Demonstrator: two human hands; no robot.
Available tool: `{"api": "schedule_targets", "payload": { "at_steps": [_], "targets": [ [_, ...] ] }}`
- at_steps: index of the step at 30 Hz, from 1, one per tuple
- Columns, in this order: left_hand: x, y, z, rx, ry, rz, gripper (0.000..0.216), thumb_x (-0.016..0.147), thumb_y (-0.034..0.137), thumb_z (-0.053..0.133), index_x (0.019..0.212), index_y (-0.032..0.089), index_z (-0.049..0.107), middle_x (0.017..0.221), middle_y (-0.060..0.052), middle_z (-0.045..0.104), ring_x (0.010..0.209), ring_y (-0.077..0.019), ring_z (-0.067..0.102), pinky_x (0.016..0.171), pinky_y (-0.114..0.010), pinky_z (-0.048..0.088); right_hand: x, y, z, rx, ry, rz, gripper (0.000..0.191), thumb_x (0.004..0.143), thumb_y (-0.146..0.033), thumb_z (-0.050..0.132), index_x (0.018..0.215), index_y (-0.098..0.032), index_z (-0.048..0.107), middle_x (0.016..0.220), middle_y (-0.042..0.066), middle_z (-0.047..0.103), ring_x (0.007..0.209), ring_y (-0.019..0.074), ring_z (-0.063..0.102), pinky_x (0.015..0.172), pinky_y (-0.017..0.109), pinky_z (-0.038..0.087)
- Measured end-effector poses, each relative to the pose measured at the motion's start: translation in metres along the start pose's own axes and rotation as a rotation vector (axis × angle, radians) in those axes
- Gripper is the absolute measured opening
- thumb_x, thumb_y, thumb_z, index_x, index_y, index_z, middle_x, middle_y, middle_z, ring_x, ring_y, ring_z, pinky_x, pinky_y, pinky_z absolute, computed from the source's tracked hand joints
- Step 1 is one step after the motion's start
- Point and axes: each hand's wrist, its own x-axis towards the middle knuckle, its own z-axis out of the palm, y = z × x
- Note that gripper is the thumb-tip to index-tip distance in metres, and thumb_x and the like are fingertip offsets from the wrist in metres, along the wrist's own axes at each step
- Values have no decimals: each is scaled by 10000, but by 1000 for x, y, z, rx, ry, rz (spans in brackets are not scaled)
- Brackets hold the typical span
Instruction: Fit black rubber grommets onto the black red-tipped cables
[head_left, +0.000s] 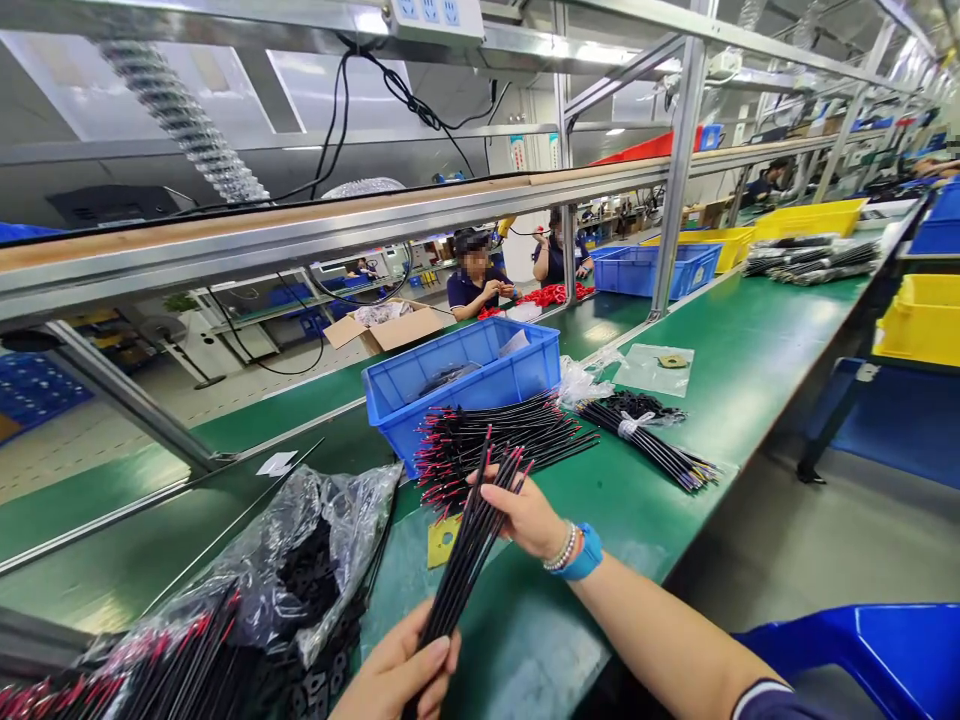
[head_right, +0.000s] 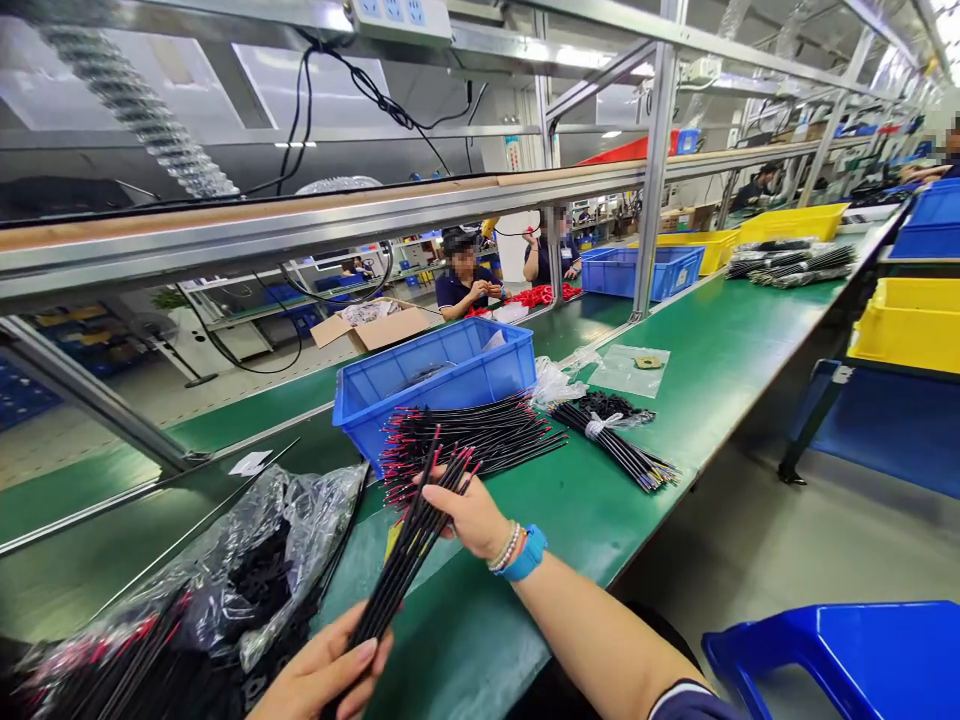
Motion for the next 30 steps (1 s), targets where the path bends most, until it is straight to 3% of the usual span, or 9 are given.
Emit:
{"api": "schedule_targets", "payload": {
  "at_steps": [3,6,11,18,21,25,30],
  "targets": [
    [14,-10,8,-54,-42,-20,216,747,315,615,900,182,543,697,7,492,403,-6,328,359,-133,284,2,-3,-12,-43,86,21,407,634,-447,675,871,-134,567,549,-50,479,350,28,369,257,136,281],
    [16,-19,6,-94,-74,-28,263,766,285,590,1004,202,514,732,-3,521,388,-3,344,363,-130,312,2,5,-14,-67,66,38,380,656,-438,661,859,-132,562,600,-28,532,361,31,404,259,132,305],
    [19,-30,-2,-145,-128,-2,252,778,379,562,915,174,510,743,-18,548,364,-11,371,345,-138,355,4,15,-12,-80,37,84,342,704,-414,621,876,-131,533,711,29,618,412,57,485,268,129,321],
    [29,-35,-3,-226,19,-35,350,853,448,380,1025,149,432,588,-33,559,333,-70,424,317,-166,390,-1,29,-6,-109,-48,160,357,705,-415,628,892,-134,511,715,25,609,443,60,499,295,127,352],
    [30,-33,-4,-264,27,-32,378,830,414,453,1106,159,407,704,-51,587,356,-78,457,324,-185,408,-5,34,-3,-173,-85,180,349,719,-406,620,916,-136,520,668,-3,570,440,50,479,310,127,363],
    [31,-30,-4,-252,56,-15,387,813,404,496,1119,177,430,848,-76,592,405,-72,506,333,-158,390,-6,35,-1,-236,-24,190,326,713,-393,625,890,-136,530,566,-45,499,383,33,418,295,124,339],
    [32,-30,-3,-237,78,-15,406,820,425,475,1140,179,440,923,-102,588,427,-62,512,334,-142,375,-6,31,-1,-261,21,188,289,700,-368,627,821,-123,534,583,-20,539,412,54,465,297,131,357]
  ]
}}
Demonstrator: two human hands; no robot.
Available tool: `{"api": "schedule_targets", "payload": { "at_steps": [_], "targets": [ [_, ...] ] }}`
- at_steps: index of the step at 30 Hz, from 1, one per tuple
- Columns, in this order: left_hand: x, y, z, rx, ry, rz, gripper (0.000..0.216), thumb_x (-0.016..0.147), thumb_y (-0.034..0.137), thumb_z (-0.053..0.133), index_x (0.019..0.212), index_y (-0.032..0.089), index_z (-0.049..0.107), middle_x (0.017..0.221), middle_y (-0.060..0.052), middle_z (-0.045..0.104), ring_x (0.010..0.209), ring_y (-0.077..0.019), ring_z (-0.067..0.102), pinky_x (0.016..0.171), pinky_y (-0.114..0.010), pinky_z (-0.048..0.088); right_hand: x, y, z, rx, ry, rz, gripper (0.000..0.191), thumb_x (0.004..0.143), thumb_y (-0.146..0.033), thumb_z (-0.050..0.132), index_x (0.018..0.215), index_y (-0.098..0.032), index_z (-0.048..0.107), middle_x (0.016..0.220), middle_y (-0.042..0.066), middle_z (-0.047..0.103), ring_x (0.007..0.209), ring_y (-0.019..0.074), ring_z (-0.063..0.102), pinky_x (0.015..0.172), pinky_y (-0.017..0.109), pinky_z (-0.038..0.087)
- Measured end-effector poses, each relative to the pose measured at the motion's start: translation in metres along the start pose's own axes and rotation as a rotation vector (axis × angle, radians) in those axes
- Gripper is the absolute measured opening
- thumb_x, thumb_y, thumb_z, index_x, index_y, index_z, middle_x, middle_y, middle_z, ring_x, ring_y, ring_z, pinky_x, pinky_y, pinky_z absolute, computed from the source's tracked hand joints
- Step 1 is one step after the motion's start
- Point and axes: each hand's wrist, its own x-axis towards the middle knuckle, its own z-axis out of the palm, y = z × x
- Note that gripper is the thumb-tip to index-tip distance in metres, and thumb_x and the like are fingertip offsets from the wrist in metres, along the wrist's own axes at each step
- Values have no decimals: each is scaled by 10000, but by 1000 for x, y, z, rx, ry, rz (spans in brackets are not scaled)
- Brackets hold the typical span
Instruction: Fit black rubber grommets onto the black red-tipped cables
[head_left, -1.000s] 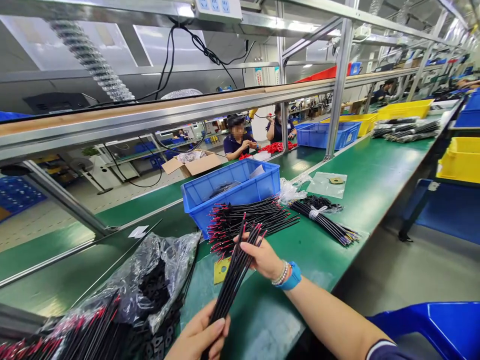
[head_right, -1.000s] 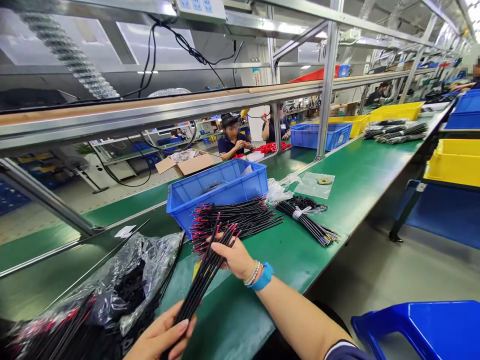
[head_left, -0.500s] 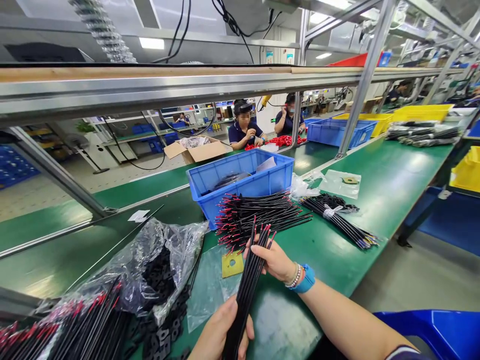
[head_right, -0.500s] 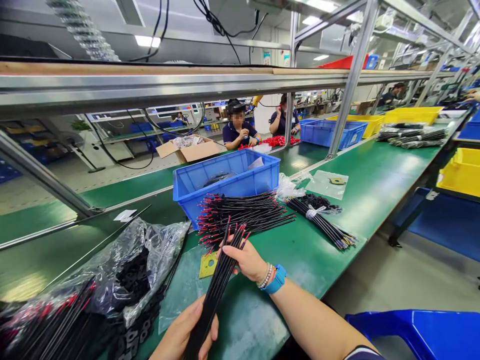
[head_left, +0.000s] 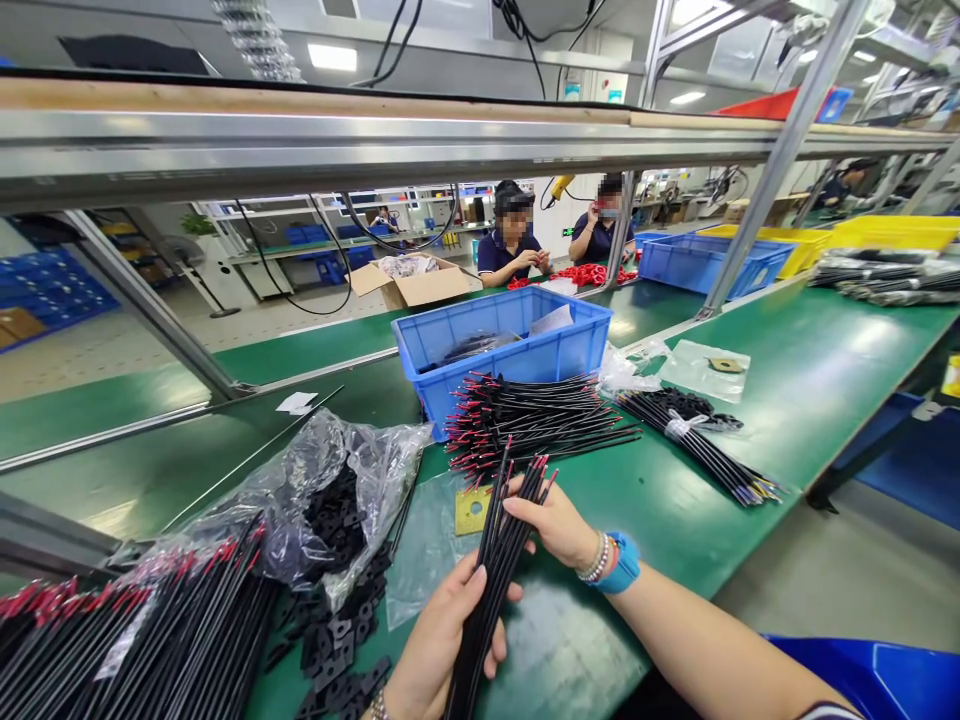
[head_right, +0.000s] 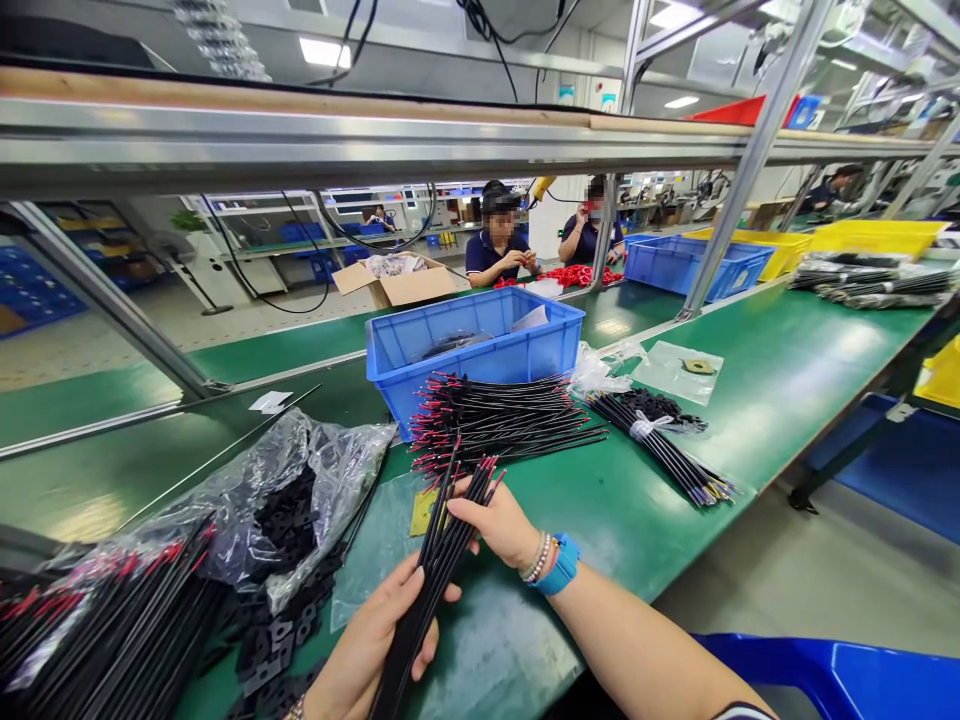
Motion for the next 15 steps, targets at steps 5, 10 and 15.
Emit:
{"api": "schedule_targets", "payload": {
  "at_steps": [5,10,15],
  "targets": [
    [-1,1,2,14,15,15,418,819,433,469,1149,181,434,918,-107,595,423,-68,512,333,-147,372,-1,-2,0,14,-19,-19,264,704,-342,624,821,-116,554,585,-16,536,422,64,478,302,140,368],
    [-2,1,4,46,69,51,424,816,442,469,1146,176,446,884,-101,597,422,-71,513,337,-147,373,-1,0,1,30,-44,-13,248,706,-332,622,816,-117,567,605,-2,549,444,74,494,317,146,365],
    [-2,0,3,98,73,63,523,791,452,511,1232,204,375,870,-80,592,410,-61,483,341,-159,379,3,-13,-10,126,141,-27,356,701,-345,625,993,-168,524,736,1,551,486,63,463,332,147,343]
  ]
}}
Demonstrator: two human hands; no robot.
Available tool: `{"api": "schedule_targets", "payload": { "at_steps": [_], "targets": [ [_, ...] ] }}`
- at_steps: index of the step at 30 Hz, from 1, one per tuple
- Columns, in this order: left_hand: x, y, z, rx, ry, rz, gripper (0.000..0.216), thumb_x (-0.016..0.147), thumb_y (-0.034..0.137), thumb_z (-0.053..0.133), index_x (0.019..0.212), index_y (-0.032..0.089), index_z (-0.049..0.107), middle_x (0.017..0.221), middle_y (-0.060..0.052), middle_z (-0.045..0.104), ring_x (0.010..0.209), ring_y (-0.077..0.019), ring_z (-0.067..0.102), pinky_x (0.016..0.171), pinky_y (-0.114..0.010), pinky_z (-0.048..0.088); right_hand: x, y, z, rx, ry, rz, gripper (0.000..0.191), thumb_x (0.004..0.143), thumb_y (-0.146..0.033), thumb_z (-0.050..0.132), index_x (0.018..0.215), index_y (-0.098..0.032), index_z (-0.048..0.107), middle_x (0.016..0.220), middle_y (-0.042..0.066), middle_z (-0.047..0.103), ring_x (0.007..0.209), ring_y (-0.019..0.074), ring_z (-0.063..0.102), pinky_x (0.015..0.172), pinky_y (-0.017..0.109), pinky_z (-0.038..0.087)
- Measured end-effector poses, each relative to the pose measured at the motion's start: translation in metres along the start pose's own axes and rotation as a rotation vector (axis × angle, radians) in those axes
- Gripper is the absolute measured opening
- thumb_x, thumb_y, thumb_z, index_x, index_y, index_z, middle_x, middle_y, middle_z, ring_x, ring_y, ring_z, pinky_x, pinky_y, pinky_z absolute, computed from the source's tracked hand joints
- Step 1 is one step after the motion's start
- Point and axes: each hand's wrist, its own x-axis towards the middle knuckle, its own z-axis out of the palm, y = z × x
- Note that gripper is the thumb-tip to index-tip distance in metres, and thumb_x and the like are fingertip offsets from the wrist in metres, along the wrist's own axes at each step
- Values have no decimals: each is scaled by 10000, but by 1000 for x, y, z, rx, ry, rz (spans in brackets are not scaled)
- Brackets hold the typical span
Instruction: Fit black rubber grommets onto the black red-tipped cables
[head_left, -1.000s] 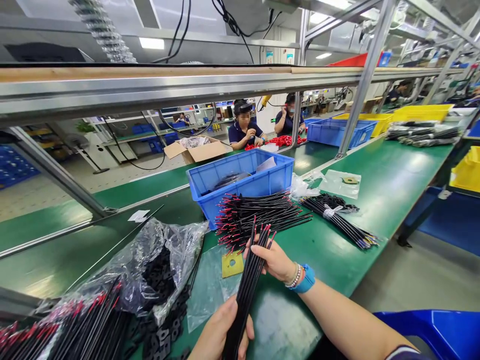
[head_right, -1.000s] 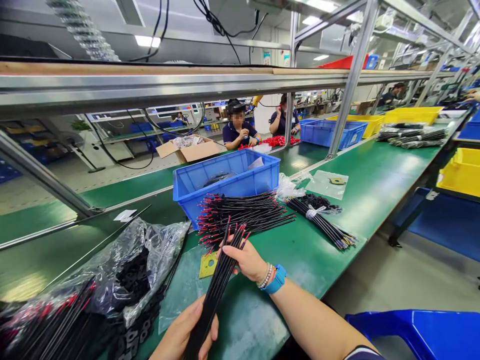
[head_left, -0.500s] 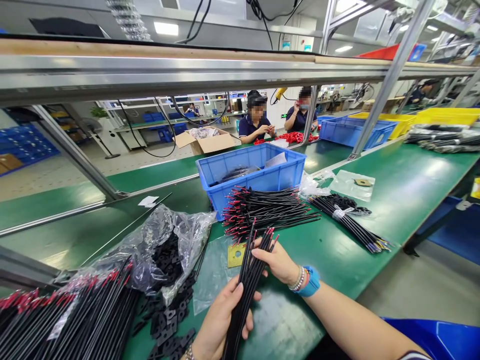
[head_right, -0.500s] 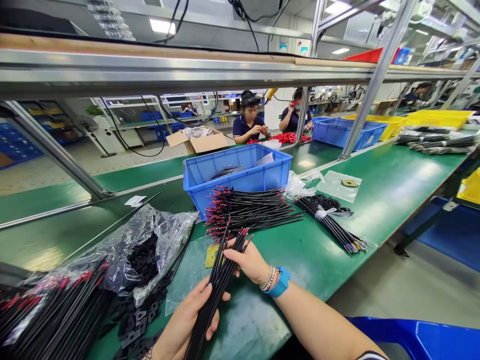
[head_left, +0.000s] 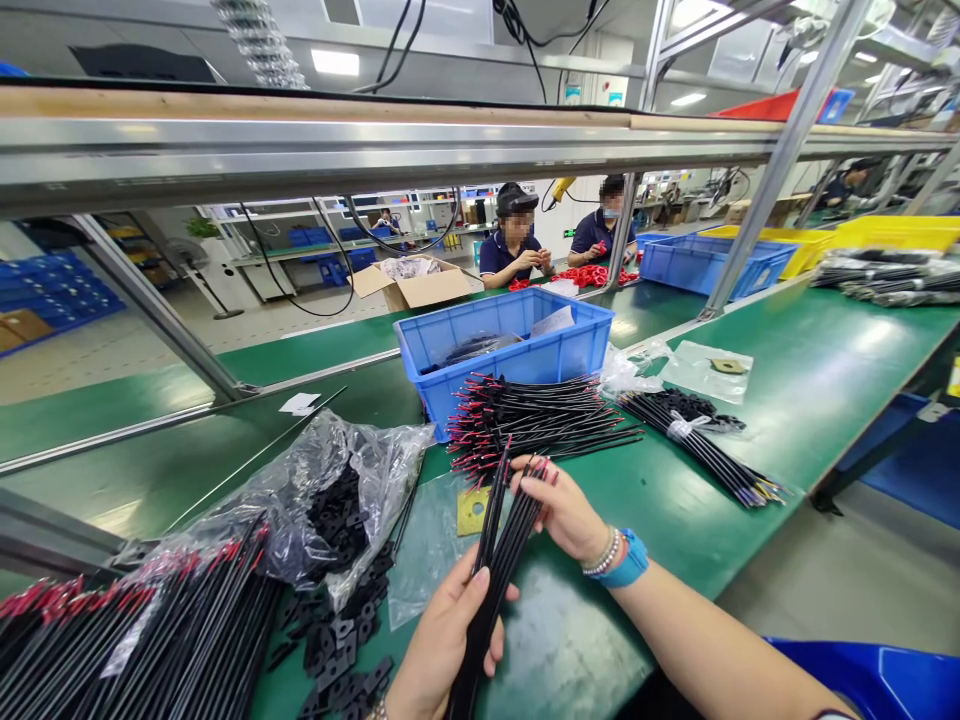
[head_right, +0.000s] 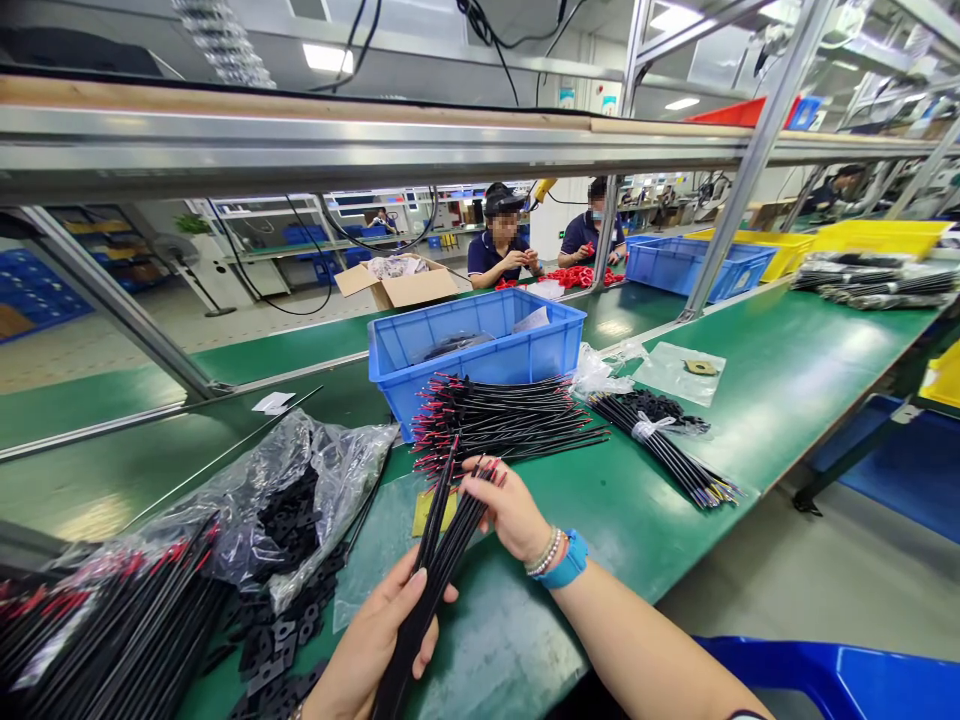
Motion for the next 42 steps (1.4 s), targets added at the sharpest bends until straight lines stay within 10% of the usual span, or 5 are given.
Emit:
{"api": "schedule_targets", "payload": {
  "at_steps": [6,13,21,34,42],
  "targets": [
    [1,-4,-2,40,48,43,599,783,449,527,1292,226,306,854,-62,581,425,-60,470,342,-156,364,0,-14,-16,-296,504,-528,279,719,-320,620,951,-179,550,855,28,549,680,88,500,538,184,438],
    [1,-4,-3,71,6,42,536,813,440,478,1271,221,306,866,-65,574,422,-52,460,342,-151,361,-17,-6,11,-334,-293,-28,381,779,-367,541,1082,-143,481,731,3,561,373,19,412,302,144,248],
    [-1,-4,-2,8,-46,37,482,812,437,485,1219,223,342,910,-75,578,432,-49,458,352,-150,351,-17,-2,9,-239,-307,97,277,778,-389,537,855,-123,518,443,-60,483,308,25,354,300,125,264],
    [-2,1,-7,-111,-135,48,531,793,358,548,1233,258,269,884,-61,576,381,-17,355,320,-127,273,12,-55,-71,438,665,-610,156,749,-282,613,765,-148,532,660,-25,570,556,41,547,485,131,462],
    [-1,4,-11,-17,-112,120,297,794,351,547,1015,160,491,1016,-92,529,430,-10,417,365,-154,334,8,-72,-88,930,511,-254,315,928,-174,223,712,-126,446,560,-30,490,367,-18,399,339,39,350]
  ]
}}
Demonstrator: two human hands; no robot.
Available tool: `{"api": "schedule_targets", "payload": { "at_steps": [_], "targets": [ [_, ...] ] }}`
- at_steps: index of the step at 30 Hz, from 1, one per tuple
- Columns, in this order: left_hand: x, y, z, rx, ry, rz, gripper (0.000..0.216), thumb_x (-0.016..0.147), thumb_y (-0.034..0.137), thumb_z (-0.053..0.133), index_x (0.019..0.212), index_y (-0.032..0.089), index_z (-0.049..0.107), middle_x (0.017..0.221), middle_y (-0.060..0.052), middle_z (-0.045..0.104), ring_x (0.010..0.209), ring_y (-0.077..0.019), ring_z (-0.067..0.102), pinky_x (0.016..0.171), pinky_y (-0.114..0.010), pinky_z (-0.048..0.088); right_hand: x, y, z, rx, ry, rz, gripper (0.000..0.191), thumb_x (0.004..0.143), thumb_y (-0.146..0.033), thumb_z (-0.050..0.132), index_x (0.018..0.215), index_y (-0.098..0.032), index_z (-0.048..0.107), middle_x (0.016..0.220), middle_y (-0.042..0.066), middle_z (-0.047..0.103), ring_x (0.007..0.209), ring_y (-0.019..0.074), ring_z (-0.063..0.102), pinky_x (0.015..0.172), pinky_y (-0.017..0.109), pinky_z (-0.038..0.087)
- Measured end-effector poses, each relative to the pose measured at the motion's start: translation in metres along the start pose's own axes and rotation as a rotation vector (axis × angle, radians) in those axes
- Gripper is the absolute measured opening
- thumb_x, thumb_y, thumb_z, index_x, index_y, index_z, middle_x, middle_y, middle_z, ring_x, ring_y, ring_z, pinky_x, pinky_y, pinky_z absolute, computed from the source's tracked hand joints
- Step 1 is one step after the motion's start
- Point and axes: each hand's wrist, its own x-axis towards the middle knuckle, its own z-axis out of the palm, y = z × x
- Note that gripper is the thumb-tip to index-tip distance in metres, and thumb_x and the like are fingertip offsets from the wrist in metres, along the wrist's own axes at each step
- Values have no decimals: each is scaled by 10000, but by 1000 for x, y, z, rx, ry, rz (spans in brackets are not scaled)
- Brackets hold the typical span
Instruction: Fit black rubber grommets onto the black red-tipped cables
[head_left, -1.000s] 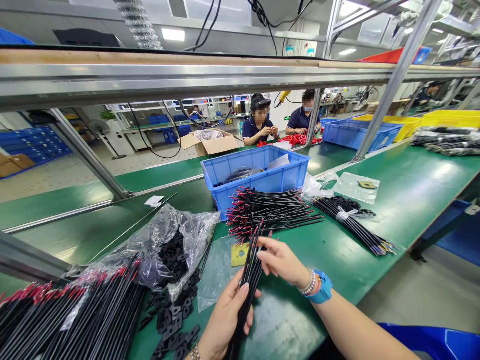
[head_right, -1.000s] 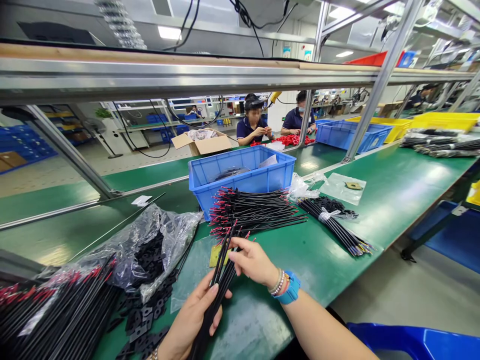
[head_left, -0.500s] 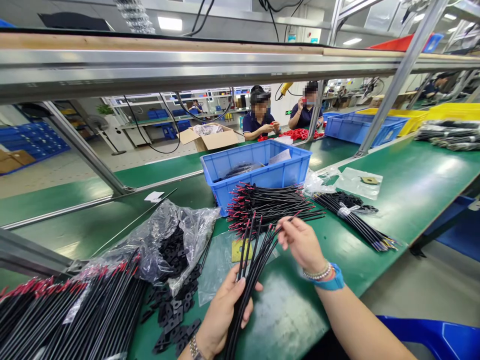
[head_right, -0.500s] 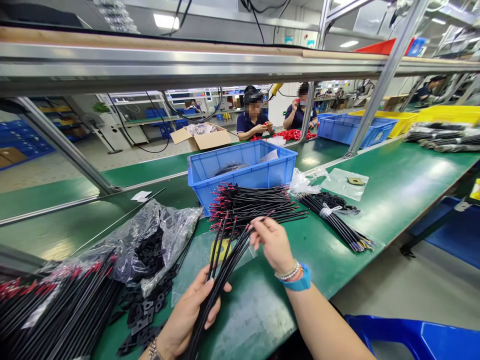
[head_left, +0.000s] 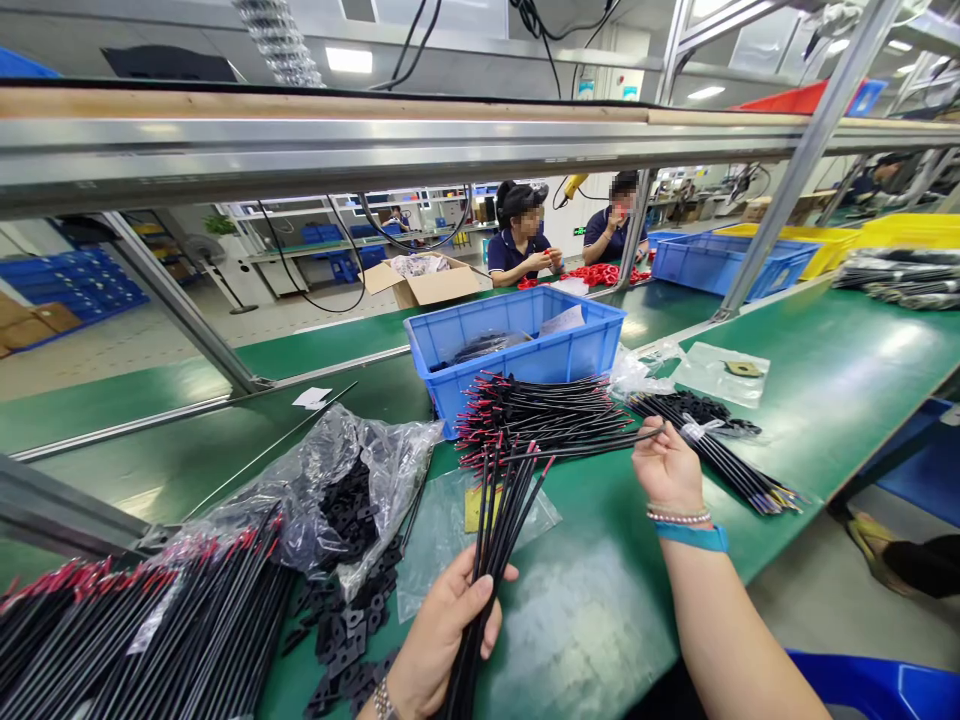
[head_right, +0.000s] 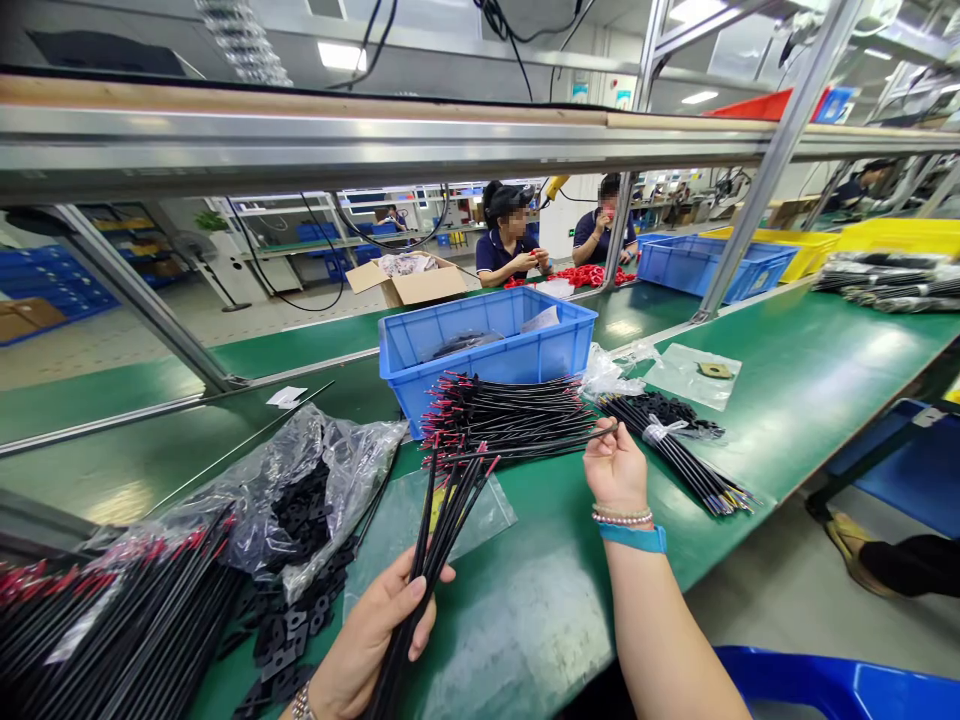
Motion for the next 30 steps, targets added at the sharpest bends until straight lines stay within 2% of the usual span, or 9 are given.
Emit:
{"api": "schedule_targets", "payload": {
  "at_steps": [2,7,9,11,15,18,21,25,30],
  "targets": [
    [0,-1,0,-13,33,5,329,781,346,568,1042,172,470,1027,-96,533,446,-21,436,376,-160,344,-2,2,2,17,6,23,317,927,-162,203,712,-127,434,558,-29,486,356,-20,390,327,34,342],
    [0,-2,0,-56,69,35,381,786,331,564,1106,203,403,1003,-81,552,449,-26,424,393,-165,343,2,-5,-1,35,27,-34,322,909,-94,148,709,-142,395,528,-42,470,354,-20,391,321,25,327],
    [0,0,1,-46,75,49,344,802,327,542,1090,193,412,1011,-82,551,450,-19,411,396,-162,337,3,-9,-3,1,-25,-45,306,900,-87,170,673,-161,361,474,-72,407,334,-20,369,310,21,302],
    [1,1,1,-35,86,61,316,810,323,527,1076,192,418,1026,-78,547,453,-17,403,396,-160,332,-1,-7,-3,-156,-133,-44,263,895,-126,246,653,-177,334,455,-95,361,315,-20,343,296,22,274],
    [1,3,3,0,110,79,275,812,312,520,1042,186,435,1069,-74,530,474,-17,410,403,-162,342,-21,26,-1,-554,-289,50,118,831,-285,468,784,-181,438,529,-90,464,312,5,386,265,75,273],
    [0,3,5,52,115,106,275,810,309,525,1035,180,435,1095,-81,519,505,-25,433,416,-165,358,-43,65,-2,-768,-383,143,241,734,-337,614,835,-170,471,559,-57,541,317,42,439,244,102,267],
    [-1,4,7,113,116,151,295,813,321,521,1055,182,424,1115,-88,509,541,-37,465,430,-168,373,-62,93,-5,-997,-542,204,289,749,-420,581,810,-167,453,597,-42,564,324,36,446,252,100,282],
    [-2,4,9,178,109,187,347,816,336,514,1113,191,408,1126,-89,501,572,-48,486,444,-171,390,-73,103,-4,-1064,-651,240,299,759,-440,555,812,-164,453,630,-42,551,369,51,490,299,136,375],
    [-2,3,10,203,111,196,348,812,351,513,1102,184,416,1094,-84,518,567,-52,492,438,-170,394,-78,104,0,-1140,-698,257,290,743,-415,575,819,-158,466,484,-67,493,365,78,489,321,159,389]
  ]
}}
